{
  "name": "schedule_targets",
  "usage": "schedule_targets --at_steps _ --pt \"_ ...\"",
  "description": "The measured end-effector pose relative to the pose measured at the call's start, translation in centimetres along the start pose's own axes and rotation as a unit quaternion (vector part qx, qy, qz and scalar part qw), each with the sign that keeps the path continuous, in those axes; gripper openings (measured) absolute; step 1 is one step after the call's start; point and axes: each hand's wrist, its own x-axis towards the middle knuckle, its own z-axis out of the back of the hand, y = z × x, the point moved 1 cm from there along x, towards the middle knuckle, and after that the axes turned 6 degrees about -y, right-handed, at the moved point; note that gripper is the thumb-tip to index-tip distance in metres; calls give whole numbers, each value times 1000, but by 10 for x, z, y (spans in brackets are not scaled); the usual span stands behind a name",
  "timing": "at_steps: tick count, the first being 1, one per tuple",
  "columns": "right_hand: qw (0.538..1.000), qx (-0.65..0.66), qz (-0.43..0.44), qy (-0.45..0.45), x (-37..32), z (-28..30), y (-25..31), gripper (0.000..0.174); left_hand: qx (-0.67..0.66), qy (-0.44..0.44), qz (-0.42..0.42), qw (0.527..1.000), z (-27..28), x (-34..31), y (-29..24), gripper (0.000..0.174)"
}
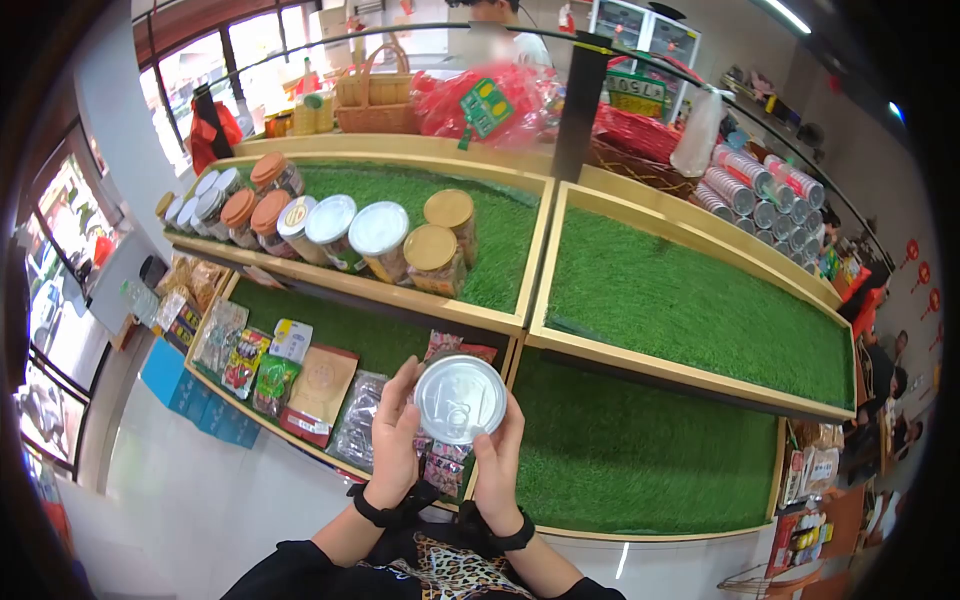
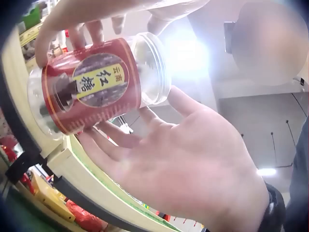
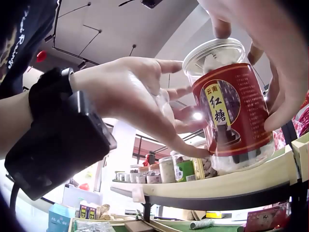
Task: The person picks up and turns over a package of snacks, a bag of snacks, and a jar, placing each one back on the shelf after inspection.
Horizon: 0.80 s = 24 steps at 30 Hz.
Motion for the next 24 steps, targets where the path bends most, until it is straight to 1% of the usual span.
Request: schedule_targets --at_steps 1,3,4,5,7,8,9,11,12,13,15,16,17,19,20,21,23,24 --pt "1000 -6 -7 -4 -5 0 -3 60 2 -12 3 1000 6 -2 0 44" --pt "999 -8 -31 4 -12 -1 -8 60 158 23 -55 986 16 -6 -2 47" --pt "999 -1 -38 13 -14 -2 -11 60 174 17 -73 982 20 -7 -1 48" --pt "999 6 -46 22 -17 -2 -13 59 178 1 -67 982 24 -9 1 48" --pt "996 -10 -82 45 -17 -4 -19 58 146 -38 -19 988 35 -14 7 45" --pt "993 -24 -102 57 -18 -6 -23 57 134 -34 3 990 45 -14 12 45" --pt "991 -22 -113 71 -20 -8 -25 57 138 -52 3 989 52 -18 13 45" --pt "984 -62 -135 100 -24 -15 -30 56 41 -68 79 994 65 -26 13 46" --pt "983 -54 -137 104 -27 -19 -33 55 44 -84 72 993 73 -31 15 46" --pt "981 -51 -142 120 -30 -23 -34 55 15 -111 106 988 81 -40 19 47" --pt "979 -54 -120 156 -33 -33 -36 53 -47 -162 169 971 95 -55 22 51" --pt "975 -64 -114 180 -35 -38 -37 50 -68 -159 206 963 99 -59 11 56" --pt "973 -61 -115 192 -37 -42 -40 50 -69 -168 198 963 108 -63 9 56" --pt "957 -115 -84 253 -42 -52 -46 48 -129 -160 218 954 129 -73 6 59" --pt "952 -108 -108 264 -45 -60 -45 47 -144 -169 235 946 138 -79 0 62" --pt "950 -105 -107 272 -49 -68 -46 47 -144 -175 228 947 142 -83 -12 62" --pt "951 -14 -151 270 -63 -87 -51 47 -155 -146 173 962 151 -89 -39 68" --pt "948 11 -177 265 -71 -96 -54 47 -172 -172 175 954 162 -94 -40 77"
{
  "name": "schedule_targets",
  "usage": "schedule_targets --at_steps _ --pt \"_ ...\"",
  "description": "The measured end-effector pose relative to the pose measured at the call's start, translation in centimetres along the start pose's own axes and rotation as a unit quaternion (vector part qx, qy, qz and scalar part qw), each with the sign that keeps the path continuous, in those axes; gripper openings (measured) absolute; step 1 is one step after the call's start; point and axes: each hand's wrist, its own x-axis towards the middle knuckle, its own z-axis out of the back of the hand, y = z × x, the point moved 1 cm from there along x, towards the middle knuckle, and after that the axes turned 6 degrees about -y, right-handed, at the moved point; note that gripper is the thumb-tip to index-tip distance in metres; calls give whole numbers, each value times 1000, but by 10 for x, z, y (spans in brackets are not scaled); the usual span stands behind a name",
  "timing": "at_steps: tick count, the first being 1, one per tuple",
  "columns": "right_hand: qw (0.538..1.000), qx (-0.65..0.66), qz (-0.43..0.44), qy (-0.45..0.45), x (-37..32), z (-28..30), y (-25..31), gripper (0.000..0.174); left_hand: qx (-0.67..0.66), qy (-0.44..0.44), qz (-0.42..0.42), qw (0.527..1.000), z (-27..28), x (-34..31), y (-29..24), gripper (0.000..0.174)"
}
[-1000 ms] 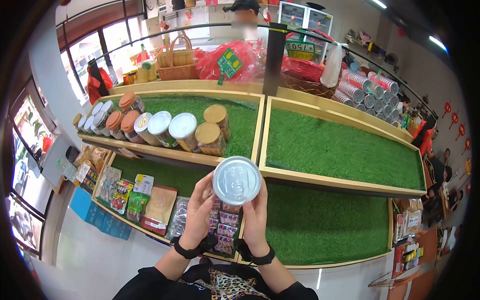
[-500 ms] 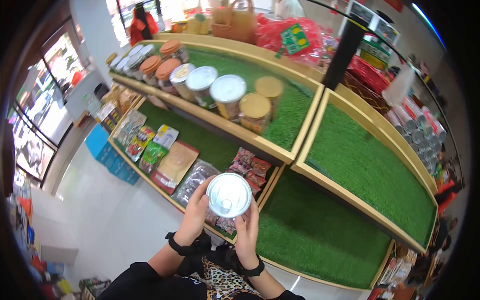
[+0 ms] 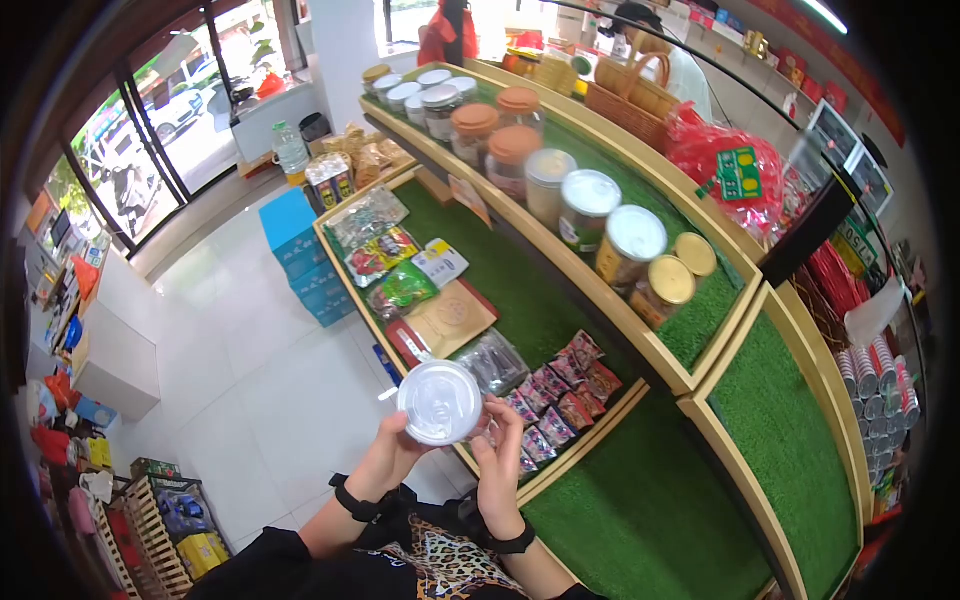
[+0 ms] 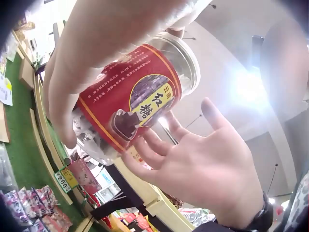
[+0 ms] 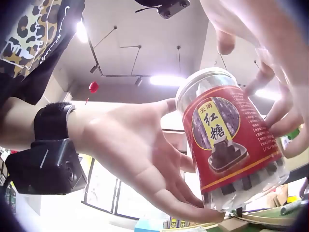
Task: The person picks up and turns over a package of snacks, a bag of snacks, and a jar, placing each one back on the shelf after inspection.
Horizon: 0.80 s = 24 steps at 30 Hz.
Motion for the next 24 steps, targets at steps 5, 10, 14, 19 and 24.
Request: schedule_targets --at_steps 5,10,14,19,24 --pt "990 86 -107 40 -13 -59 -25 64 46 -30 -57 997 41 -34 -53 85" --pt "973 103 -163 125 -29 -132 -38 93 83 -18 -114 990 101 -68 -107 89" --pt "966 95 -154 187 -40 -187 -51 94 154 -8 -146 977 153 -96 -141 91" --pt "949 -6 -114 293 -54 -236 -75 92 98 -47 -160 981 194 -136 -168 93" --pt "918 11 -197 344 -61 -274 -91 86 92 -107 -179 974 229 -156 -180 93"
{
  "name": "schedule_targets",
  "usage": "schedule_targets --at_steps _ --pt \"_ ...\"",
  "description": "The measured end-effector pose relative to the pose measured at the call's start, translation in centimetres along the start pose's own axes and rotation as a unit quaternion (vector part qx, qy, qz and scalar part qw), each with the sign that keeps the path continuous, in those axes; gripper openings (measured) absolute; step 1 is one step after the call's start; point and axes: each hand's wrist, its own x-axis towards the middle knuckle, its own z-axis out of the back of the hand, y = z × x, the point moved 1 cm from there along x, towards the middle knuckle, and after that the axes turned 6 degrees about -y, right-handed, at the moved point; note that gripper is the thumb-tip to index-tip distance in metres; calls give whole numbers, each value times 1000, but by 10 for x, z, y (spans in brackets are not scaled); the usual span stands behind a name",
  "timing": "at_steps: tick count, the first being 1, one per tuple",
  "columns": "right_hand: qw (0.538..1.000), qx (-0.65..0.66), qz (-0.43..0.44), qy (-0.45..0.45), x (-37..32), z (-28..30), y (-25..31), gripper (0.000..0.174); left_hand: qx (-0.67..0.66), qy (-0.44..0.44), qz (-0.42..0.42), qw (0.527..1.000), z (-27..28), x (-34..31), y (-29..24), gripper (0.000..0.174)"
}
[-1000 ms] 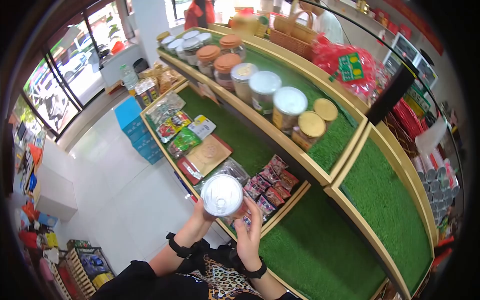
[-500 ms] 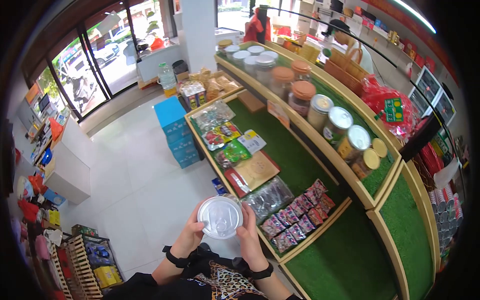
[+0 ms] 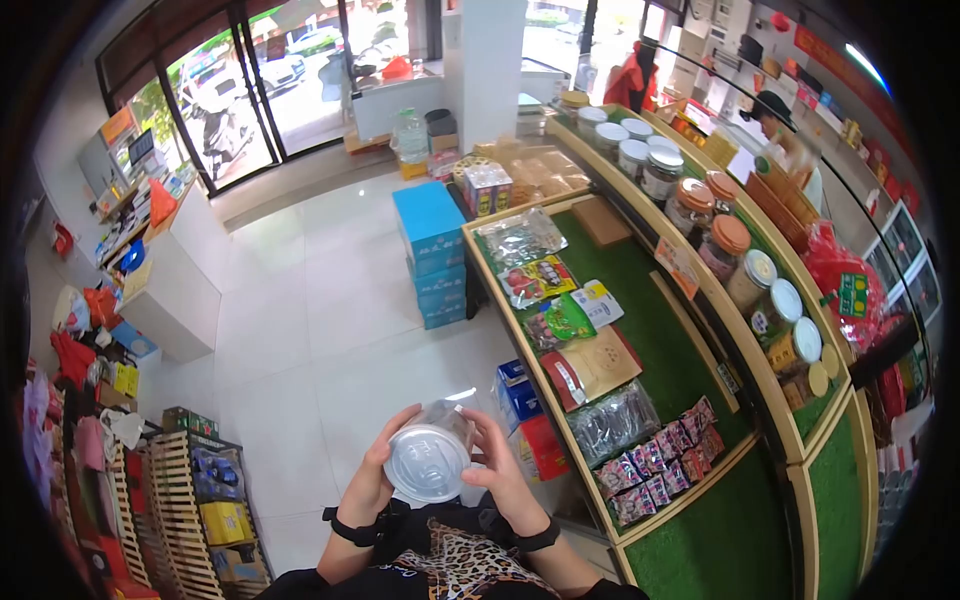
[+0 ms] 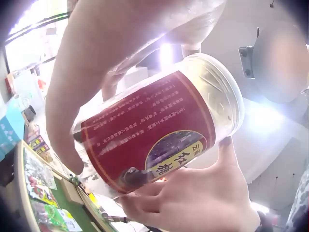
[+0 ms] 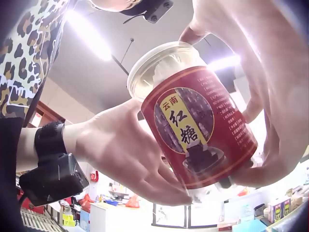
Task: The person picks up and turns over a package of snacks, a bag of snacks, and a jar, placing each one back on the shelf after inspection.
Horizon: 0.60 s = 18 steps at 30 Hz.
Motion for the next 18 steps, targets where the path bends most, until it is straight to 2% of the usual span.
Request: schedule_targets --at_steps 3,9,12,14,18 --pt "998 20 -60 14 16 -13 -6 90 11 -55 -6 998 16 -4 -2 89" --pt "993 32 -111 36 60 -26 -22 86 0 -126 33 991 46 6 -7 84" --pt "991 60 -118 31 91 -28 -26 84 40 -122 -3 992 58 27 -13 86" --pt "987 92 -128 37 115 -23 -34 79 111 -98 -35 988 59 45 -23 81" --pt "982 123 -133 47 162 -10 -31 70 92 -107 -21 990 66 94 -38 76"
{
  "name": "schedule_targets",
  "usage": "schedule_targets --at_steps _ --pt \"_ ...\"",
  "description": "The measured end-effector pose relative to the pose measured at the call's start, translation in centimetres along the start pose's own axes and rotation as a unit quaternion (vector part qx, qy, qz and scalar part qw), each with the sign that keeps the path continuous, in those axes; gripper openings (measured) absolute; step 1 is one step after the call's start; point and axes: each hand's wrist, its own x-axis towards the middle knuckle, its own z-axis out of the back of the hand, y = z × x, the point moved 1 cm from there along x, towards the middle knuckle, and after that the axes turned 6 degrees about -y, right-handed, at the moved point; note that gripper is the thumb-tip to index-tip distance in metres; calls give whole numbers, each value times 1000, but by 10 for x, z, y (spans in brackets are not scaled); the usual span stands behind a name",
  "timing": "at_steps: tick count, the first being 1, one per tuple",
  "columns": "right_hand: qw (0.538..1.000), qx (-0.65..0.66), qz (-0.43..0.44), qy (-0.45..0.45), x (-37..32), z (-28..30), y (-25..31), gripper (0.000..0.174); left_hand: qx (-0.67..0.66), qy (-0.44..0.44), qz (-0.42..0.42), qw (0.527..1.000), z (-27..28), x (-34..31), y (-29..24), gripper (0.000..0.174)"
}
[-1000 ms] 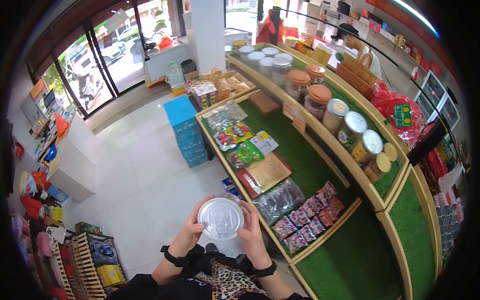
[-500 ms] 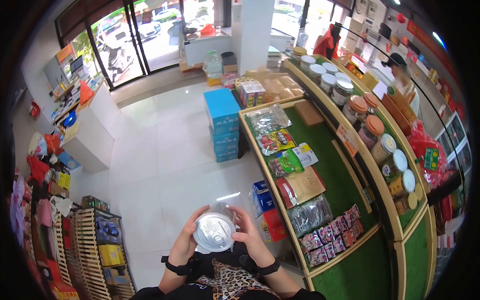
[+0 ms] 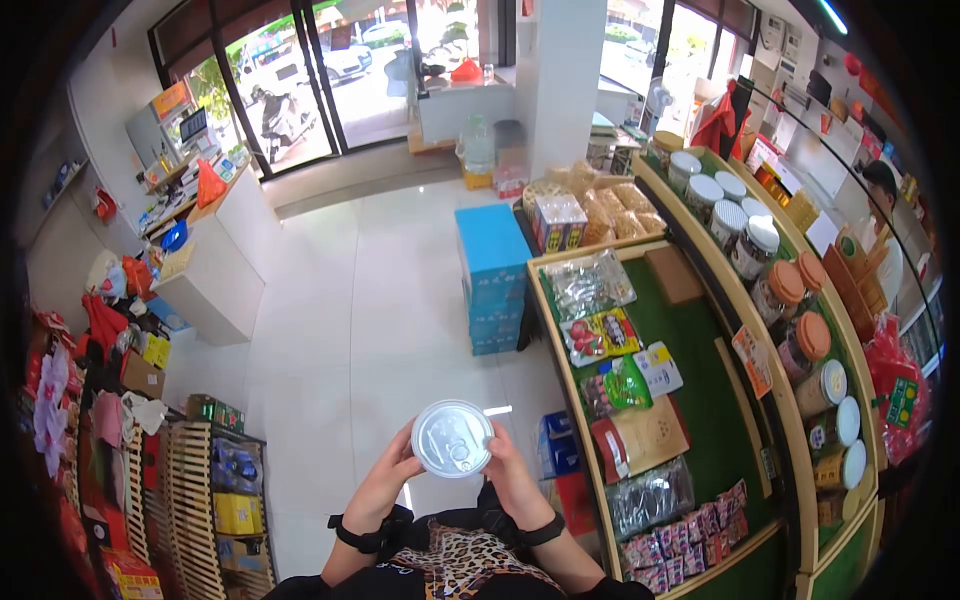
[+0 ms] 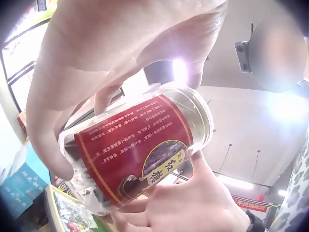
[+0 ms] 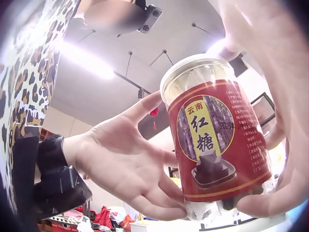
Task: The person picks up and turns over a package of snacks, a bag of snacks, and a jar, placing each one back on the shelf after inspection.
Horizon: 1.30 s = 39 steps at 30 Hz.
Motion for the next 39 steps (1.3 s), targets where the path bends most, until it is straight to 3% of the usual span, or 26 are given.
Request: schedule_targets --at_steps 2,10,22,33,35,39 --pt "1000 6 6 8 21 5 17 69 -21 -23 47 998 -8 28 -11 70" --pt "999 -47 2 -10 87 41 66 66 31 -2 51 998 -31 114 -19 62" --pt "992 -35 -67 -102 168 62 77 62 16 -11 129 991 -25 216 -27 57" --pt "995 -19 18 -99 322 17 115 64 40 77 76 993 45 374 -91 61" --pt "996 -2 41 -81 349 8 115 64 35 86 37 995 64 397 -95 61" --pt "994 -14 59 -95 388 -7 113 66 34 102 37 993 93 436 -94 62"
